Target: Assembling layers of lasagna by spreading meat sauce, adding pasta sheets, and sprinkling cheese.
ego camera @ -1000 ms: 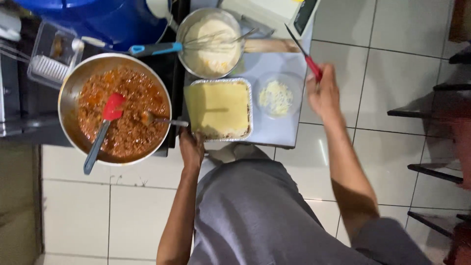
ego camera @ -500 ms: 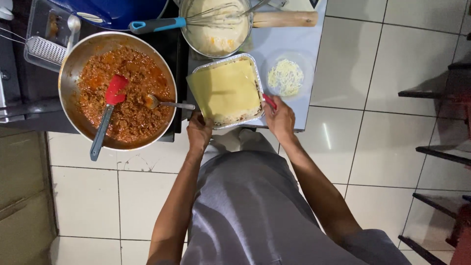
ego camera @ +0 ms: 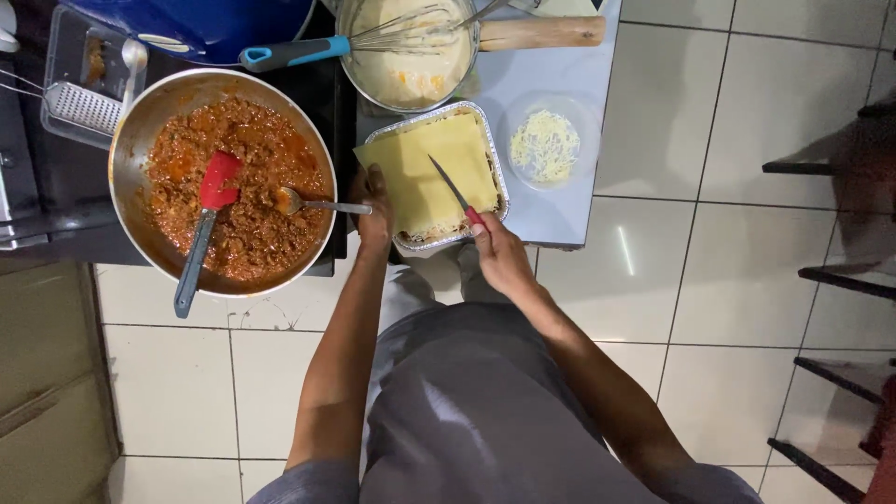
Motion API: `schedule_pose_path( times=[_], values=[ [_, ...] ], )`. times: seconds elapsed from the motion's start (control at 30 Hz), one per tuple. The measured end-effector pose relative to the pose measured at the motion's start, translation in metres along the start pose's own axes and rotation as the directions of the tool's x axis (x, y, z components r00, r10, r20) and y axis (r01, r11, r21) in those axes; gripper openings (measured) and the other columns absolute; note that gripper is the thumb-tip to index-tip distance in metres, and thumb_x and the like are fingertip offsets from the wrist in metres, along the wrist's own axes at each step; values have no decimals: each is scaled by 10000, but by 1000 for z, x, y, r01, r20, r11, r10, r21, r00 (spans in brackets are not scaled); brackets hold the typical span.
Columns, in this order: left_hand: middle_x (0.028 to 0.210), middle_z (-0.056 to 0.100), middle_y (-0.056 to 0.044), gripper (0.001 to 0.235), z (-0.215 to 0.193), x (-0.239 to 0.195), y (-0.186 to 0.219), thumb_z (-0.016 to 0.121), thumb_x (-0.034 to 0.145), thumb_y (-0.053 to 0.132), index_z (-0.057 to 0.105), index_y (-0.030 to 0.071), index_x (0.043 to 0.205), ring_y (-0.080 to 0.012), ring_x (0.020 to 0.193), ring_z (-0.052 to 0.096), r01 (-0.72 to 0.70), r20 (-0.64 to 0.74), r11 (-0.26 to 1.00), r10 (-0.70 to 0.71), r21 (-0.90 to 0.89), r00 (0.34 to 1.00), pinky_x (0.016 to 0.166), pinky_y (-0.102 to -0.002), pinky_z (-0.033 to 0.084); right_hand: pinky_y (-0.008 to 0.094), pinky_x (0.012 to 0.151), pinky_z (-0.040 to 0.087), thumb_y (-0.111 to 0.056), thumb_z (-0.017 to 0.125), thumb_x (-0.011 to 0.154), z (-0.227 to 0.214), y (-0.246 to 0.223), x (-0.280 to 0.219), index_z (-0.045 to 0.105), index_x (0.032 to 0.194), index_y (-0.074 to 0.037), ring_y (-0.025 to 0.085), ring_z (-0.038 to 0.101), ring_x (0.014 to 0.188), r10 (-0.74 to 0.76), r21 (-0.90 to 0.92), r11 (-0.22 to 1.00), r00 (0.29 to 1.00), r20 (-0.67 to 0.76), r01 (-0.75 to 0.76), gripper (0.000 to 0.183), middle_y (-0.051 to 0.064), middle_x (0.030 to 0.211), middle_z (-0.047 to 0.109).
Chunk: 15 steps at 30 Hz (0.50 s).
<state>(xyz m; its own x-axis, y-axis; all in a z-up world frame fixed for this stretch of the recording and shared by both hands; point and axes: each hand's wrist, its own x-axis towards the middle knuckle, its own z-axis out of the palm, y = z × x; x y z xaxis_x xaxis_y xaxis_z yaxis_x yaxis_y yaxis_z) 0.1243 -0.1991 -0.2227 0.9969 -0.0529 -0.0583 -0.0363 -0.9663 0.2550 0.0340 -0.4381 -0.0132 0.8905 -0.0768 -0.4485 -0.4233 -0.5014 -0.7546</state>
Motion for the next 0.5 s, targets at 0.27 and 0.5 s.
schedule_pose_path(
  times=[0.27, 0.5],
  values=[
    [1137, 702, -217, 366, -73, 15, 34, 590, 995, 129, 559, -46, 1315, -306, 1005, 675, 72, -125, 656, -249, -752, 960, 905, -380, 528, 444, 789, 518, -323, 456, 1094, 15, -3, 9, 600, 1157, -49, 349, 687, 916, -124, 47, 991, 992, -22, 124, 316, 184, 1007, 668],
    [1168, 704, -200, 352, -34, 22, 14, 571, 996, 91, 541, -20, 1328, -288, 1000, 681, 72, -79, 555, -243, -829, 967, 917, -403, 552, 430, 786, 527, -343, 448, 1101, 9, 6, 5, 607, 1236, -62, 340, 697, 917, -150, 56, 986, 983, -102, 156, 350, 167, 1028, 694]
  ],
)
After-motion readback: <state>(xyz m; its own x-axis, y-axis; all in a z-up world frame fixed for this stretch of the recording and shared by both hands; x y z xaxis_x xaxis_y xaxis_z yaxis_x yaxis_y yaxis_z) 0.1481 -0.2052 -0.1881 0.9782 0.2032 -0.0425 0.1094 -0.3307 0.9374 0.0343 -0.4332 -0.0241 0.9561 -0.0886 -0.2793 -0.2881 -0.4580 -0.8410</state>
